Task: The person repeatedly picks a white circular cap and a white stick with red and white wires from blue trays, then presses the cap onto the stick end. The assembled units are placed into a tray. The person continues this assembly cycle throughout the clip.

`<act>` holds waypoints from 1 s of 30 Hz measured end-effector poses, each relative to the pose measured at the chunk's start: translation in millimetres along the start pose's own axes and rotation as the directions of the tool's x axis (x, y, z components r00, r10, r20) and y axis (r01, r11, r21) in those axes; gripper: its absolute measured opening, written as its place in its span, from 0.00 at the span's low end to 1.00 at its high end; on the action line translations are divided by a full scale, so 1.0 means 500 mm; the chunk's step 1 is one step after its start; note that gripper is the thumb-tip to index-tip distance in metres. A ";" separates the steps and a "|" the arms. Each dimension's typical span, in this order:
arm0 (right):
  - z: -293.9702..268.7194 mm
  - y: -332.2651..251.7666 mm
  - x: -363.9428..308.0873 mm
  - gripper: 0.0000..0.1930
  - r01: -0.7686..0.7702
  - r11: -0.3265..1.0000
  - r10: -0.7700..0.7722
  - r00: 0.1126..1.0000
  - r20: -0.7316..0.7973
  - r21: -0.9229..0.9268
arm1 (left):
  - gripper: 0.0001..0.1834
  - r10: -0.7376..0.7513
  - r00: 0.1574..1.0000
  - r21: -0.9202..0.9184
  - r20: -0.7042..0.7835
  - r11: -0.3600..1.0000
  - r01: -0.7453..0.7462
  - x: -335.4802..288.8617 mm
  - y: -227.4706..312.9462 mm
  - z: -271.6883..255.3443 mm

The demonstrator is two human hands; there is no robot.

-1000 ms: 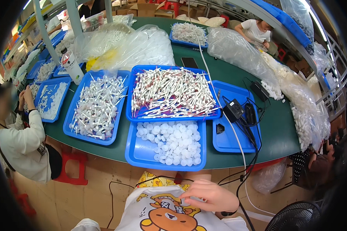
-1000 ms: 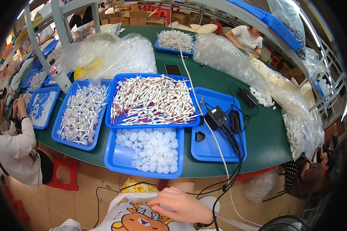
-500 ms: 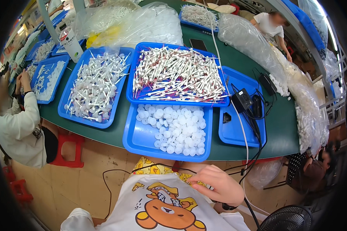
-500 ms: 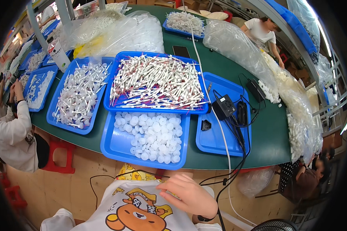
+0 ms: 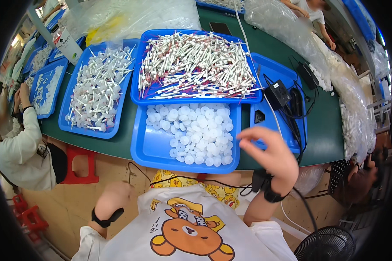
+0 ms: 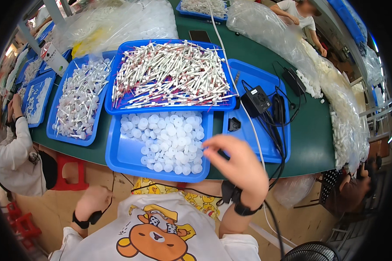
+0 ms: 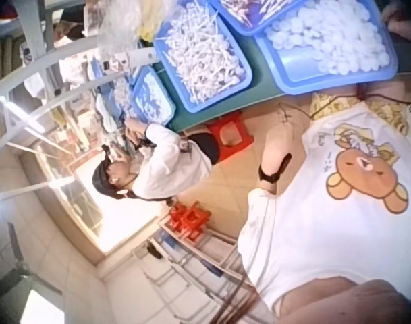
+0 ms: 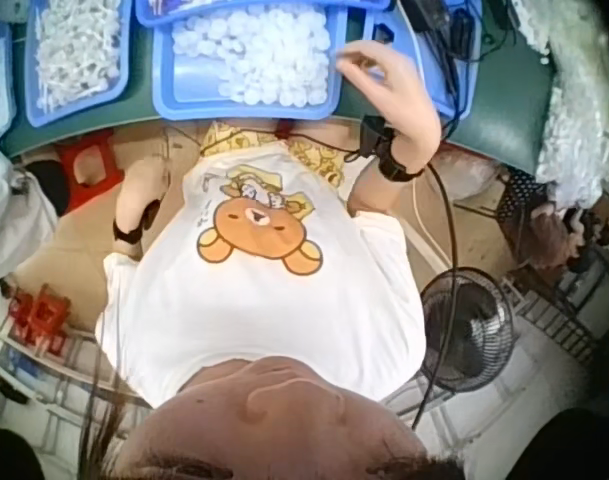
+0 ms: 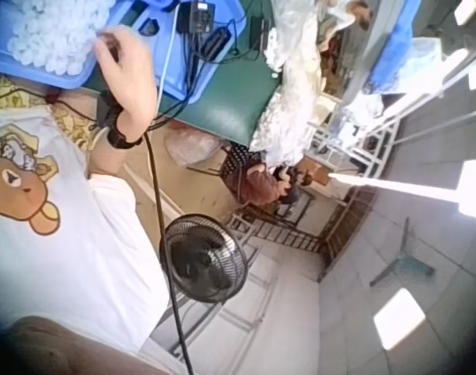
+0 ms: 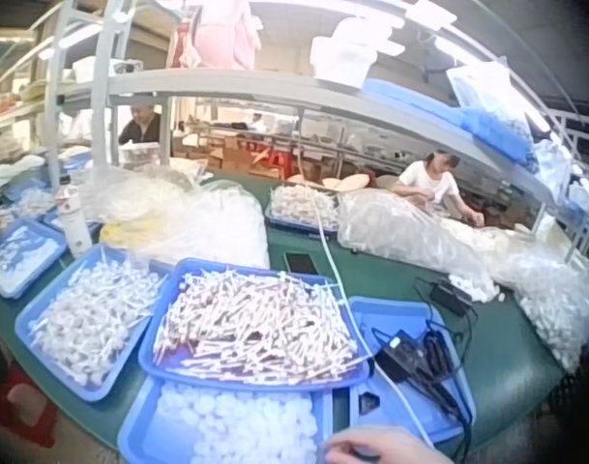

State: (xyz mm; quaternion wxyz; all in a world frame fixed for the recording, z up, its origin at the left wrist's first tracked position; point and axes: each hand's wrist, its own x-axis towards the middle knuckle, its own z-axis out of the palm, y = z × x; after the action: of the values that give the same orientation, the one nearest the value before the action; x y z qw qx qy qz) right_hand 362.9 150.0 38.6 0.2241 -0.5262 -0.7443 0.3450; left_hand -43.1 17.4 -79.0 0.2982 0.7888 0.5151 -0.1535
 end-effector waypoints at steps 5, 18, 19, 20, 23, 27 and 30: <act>-0.045 0.045 0.143 0.09 -0.029 0.983 -0.016 0.970 -0.243 -0.183 | 0.09 0.309 0.867 -0.164 -0.391 0.903 -0.396 0.035 0.137 -0.210; 0.014 0.057 0.203 0.05 0.063 0.882 -0.298 0.842 -0.449 -0.467 | 0.12 0.128 0.661 -0.226 -0.739 0.878 -0.423 0.248 0.258 -0.213; 0.011 0.046 0.199 0.05 0.050 0.912 -0.264 0.830 -0.492 -0.406 | 0.12 0.123 0.664 -0.239 -0.737 0.872 -0.426 0.253 0.261 -0.212; 0.006 0.031 0.194 0.05 0.037 0.939 -0.226 0.816 -0.533 -0.342 | 0.13 0.118 0.663 -0.243 -0.740 0.872 -0.426 0.256 0.264 -0.211; -0.004 -0.004 0.164 0.05 0.067 0.975 -0.182 0.784 -0.594 -0.211 | 0.14 0.088 0.645 -0.252 -0.759 0.873 -0.417 0.265 0.269 -0.208; 0.020 -0.088 0.069 0.08 0.056 0.996 -0.082 0.795 -0.601 -0.063 | 0.15 0.060 0.591 -0.255 -0.804 0.863 -0.435 0.286 0.273 -0.198; 0.051 -0.104 0.017 0.13 0.093 0.991 -0.127 0.868 -0.481 -0.094 | 0.13 0.060 0.576 -0.256 -0.815 0.855 -0.451 0.290 0.270 -0.195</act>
State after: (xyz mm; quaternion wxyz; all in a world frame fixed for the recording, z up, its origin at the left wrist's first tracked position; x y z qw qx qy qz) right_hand 309.3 139.9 60.5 0.4051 -0.5597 -0.7043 0.1633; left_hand 134.1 143.8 -41.0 0.2316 0.7539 0.4896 0.3719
